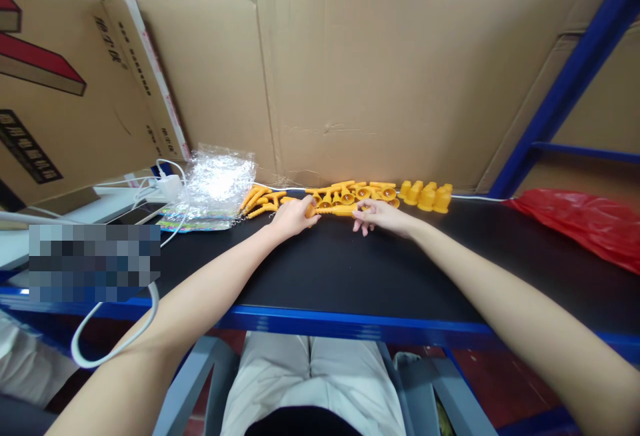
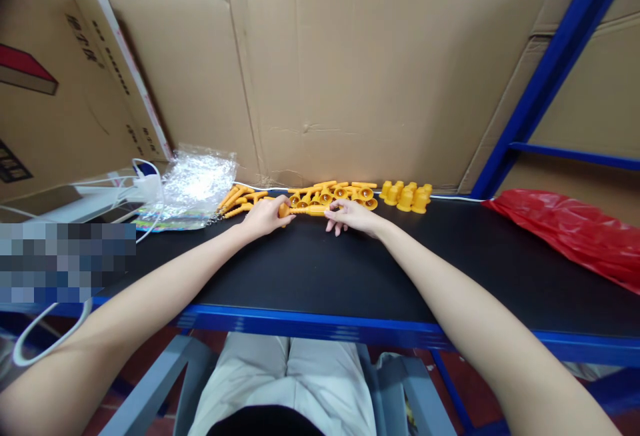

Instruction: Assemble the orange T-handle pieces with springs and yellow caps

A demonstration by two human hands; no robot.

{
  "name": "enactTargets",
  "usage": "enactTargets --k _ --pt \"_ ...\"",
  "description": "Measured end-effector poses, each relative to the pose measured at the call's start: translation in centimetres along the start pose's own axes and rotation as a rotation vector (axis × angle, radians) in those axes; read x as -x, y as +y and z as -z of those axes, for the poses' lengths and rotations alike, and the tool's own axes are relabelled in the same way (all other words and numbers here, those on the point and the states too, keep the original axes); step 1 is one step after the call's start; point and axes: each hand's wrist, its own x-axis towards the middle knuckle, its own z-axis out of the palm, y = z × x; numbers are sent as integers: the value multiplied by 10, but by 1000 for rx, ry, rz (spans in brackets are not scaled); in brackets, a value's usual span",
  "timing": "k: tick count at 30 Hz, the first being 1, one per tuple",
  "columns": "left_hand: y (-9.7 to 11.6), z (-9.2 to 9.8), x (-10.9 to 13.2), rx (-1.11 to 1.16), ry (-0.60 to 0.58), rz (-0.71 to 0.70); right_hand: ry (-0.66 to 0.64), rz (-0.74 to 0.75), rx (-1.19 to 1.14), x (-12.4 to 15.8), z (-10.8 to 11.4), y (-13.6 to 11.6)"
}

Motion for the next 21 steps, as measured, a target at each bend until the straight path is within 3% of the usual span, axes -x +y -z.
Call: enactTargets --k 11,21 --pt "1 -2 2 -15 38 1 21 16 -40 -1 -3 -2" --pt "6 0 2 13 105 8 99 -114 -147 -7 -9 1"
